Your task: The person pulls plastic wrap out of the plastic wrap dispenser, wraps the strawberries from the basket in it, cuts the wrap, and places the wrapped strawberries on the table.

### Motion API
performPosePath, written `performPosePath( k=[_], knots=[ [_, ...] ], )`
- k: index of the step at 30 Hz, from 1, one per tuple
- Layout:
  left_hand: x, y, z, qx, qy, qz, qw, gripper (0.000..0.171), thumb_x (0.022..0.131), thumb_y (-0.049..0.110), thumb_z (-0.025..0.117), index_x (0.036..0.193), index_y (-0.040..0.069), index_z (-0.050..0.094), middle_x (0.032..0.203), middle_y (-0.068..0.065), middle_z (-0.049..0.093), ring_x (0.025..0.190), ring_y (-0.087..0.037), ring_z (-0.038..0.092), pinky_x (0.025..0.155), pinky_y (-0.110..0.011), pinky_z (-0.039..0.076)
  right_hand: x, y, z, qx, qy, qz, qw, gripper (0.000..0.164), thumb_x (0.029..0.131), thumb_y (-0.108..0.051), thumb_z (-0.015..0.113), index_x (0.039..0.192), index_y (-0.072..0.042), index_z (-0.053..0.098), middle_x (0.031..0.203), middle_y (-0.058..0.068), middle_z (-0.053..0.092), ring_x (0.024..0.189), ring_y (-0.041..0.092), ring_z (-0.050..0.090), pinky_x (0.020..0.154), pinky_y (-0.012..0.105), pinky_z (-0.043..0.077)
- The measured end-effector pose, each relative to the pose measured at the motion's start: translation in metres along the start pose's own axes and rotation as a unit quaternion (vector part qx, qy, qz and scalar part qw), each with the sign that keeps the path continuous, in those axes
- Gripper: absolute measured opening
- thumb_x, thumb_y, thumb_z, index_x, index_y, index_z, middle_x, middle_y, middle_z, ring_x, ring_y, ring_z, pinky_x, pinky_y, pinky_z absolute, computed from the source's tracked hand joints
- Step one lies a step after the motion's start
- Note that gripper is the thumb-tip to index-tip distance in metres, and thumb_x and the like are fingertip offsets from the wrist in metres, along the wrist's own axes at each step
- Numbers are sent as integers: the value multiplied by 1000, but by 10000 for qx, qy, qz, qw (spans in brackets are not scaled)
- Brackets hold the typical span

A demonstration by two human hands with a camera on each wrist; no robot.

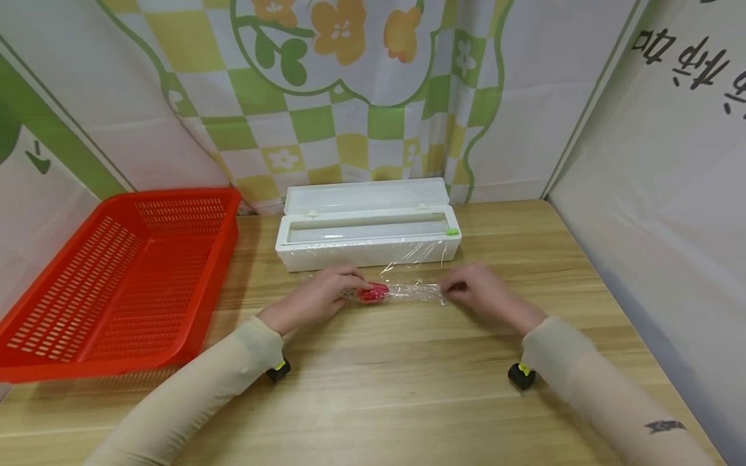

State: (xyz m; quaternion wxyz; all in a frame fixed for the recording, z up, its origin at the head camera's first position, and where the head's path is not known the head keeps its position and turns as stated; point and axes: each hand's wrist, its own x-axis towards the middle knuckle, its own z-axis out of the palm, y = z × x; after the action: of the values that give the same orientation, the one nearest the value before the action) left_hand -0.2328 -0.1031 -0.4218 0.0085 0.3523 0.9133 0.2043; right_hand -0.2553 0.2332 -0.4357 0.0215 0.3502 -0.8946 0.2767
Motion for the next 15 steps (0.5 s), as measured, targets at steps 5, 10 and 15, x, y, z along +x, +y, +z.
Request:
performPosePath(
  k=[5,10,15],
  knots=[
    [-1,0,-1,14,6,-12,10000,43,86,2,63,123,24,66,115,10,62,109,-8,57,98,-29,47,2,-2,-13,19,-166,548,9984,19,83,-2,65,88,-17,75,90,-2,74,81,13,65,73,29,56],
    [-1,0,-1,45,-59,-33,10000,49,85,1,64,127,26,63,118,10,61,111,-9,56,99,-29,47,12,-3,-23,-405,279,253,9985,15,82,-2,68,95,-5,74,92,10,74,80,18,68,71,30,57],
    [0,1,-1,60,-39,18,10000,49,85,3,65,128,26,62,116,10,61,108,-7,57,96,-28,48,19,-6,-30,-728,721,177,9946,21,88,-10,65,108,-6,72,102,12,73,82,18,69,70,30,58]
  ],
)
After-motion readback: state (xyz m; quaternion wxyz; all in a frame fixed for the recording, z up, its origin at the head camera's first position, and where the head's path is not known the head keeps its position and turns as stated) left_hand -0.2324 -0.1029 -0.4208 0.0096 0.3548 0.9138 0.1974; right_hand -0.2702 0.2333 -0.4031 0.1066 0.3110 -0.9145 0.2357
